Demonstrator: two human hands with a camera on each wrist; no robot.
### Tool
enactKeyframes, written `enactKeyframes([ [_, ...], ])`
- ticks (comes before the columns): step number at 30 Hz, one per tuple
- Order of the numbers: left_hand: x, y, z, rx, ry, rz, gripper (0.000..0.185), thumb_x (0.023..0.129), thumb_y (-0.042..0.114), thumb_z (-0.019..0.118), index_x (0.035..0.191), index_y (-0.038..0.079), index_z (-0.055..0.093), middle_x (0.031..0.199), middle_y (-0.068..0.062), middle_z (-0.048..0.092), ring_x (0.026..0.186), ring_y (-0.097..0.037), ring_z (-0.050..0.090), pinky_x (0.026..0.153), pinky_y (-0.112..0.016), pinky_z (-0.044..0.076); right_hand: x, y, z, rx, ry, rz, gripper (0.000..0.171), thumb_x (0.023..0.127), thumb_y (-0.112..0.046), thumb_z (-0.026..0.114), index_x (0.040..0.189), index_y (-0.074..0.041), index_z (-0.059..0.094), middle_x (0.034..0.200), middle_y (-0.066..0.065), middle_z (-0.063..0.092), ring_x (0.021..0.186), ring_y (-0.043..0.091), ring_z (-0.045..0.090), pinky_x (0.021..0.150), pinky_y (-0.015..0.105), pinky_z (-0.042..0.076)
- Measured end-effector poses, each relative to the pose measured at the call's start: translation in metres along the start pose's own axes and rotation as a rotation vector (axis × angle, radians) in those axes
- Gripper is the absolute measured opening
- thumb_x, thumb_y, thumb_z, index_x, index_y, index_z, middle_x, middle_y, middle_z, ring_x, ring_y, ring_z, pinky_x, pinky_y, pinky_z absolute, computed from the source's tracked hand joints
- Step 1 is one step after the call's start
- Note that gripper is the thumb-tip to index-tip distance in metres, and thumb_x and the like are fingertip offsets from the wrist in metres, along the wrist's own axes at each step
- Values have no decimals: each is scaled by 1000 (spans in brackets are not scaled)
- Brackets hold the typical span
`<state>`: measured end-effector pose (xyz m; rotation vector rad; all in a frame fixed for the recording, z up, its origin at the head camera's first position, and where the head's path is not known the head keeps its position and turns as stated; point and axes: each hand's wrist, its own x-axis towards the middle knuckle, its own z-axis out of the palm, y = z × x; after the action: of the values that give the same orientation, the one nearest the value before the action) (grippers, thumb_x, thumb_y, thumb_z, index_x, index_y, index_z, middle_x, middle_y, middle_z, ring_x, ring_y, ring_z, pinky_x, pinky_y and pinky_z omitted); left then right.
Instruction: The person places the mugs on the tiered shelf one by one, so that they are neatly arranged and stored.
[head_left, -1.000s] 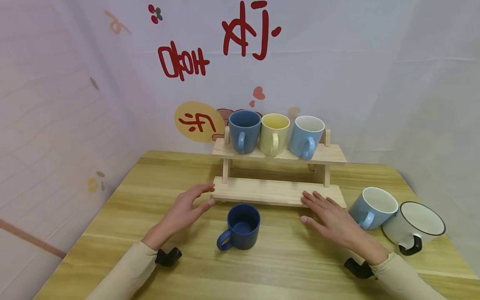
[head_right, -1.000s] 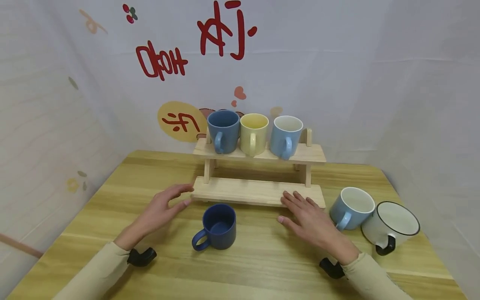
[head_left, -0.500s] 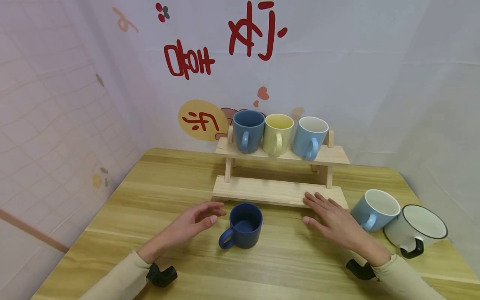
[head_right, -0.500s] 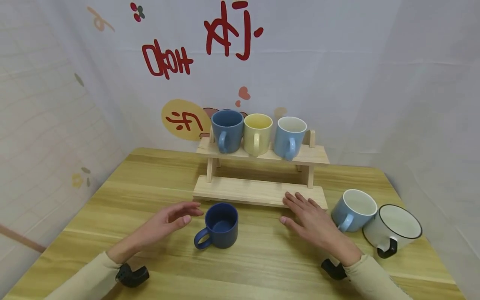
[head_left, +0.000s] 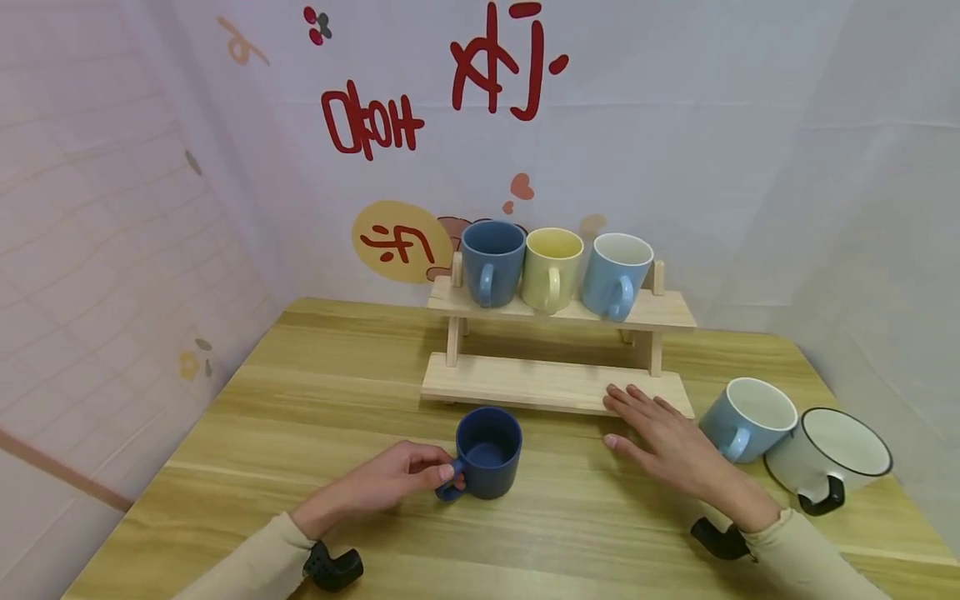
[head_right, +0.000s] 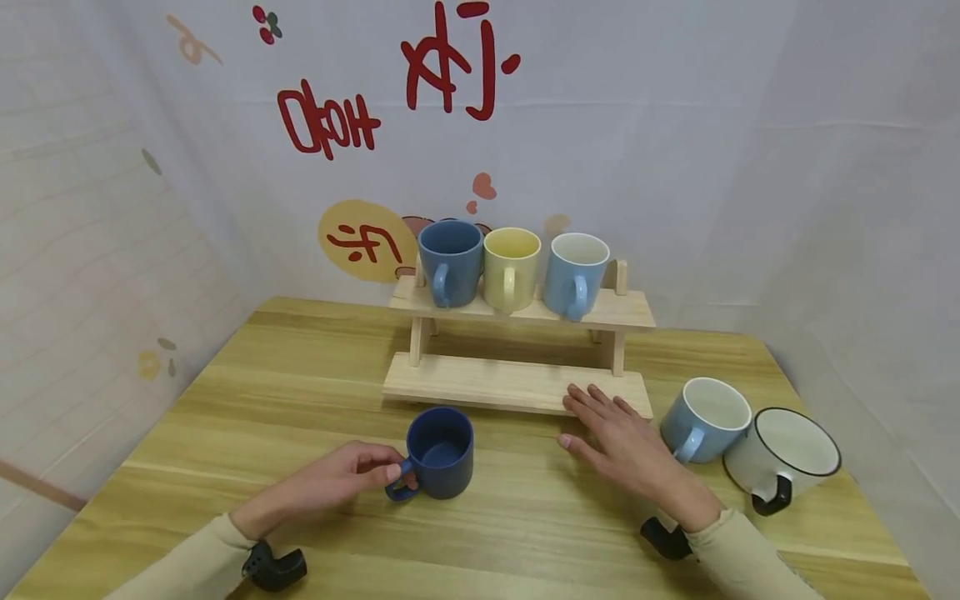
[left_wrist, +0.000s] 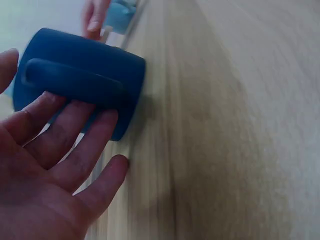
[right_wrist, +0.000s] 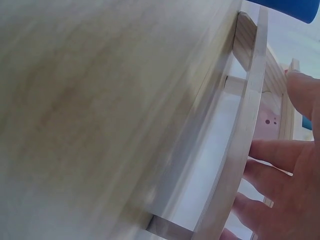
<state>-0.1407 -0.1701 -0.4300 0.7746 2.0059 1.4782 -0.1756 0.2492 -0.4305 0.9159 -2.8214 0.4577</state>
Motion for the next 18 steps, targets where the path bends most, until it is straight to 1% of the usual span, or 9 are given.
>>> enactKeyframes([
  [4, 4, 0, 5, -19, -21, 45, 30, 104, 21, 47, 109, 1, 69, 103, -16, 70, 100, -22, 64, 88, -29, 50, 0, 1, 0, -2, 0, -4, 59, 97, -46, 55, 142, -8, 49, 151, 9, 40, 138, 36, 34, 106, 58, 28],
  [6, 4, 1, 6, -30, -15, 51, 31, 104, 21, 47, 109, -2, 68, 101, -18, 70, 98, -21, 65, 89, -29, 50, 1, 1, 0, -4, 5, -9, 59, 97, -45, 55, 142, -7, 50, 150, 9, 41, 137, 36, 35, 106, 58, 29],
  [8, 5, 4, 7, -35, 1, 43, 32, 104, 22, 47, 108, -3, 68, 99, -19, 70, 97, -21, 65, 90, -29, 49, 1, 1, 0, -4, 11, -10, 59, 97, -45, 56, 141, -7, 50, 150, 9, 41, 137, 37, 35, 105, 59, 29],
  [11, 5, 7, 9, -30, 53, 18, 32, 103, 23, 48, 103, -1, 69, 91, -14, 71, 95, -20, 64, 91, -27, 47, 1, 1, -1, 6, -1, 0, 60, 97, -46, 55, 142, -7, 50, 150, 9, 41, 137, 36, 35, 106, 59, 29],
  [15, 4, 7, 13, -66, 129, -18, 30, 102, 23, 51, 95, 0, 68, 79, -8, 68, 89, -19, 62, 90, -25, 43, 0, 1, 0, 16, -25, 18, 61, 97, -48, 54, 143, -8, 49, 151, 7, 39, 139, 34, 33, 108, 57, 27],
  [18, 3, 10, 14, -96, 186, -45, 32, 102, 26, 52, 94, -1, 67, 76, -6, 66, 87, -20, 60, 90, -26, 40, -1, 2, 1, 17, -20, 19, 61, 97, -48, 54, 143, -9, 49, 152, 6, 38, 139, 33, 32, 108, 57, 27],
])
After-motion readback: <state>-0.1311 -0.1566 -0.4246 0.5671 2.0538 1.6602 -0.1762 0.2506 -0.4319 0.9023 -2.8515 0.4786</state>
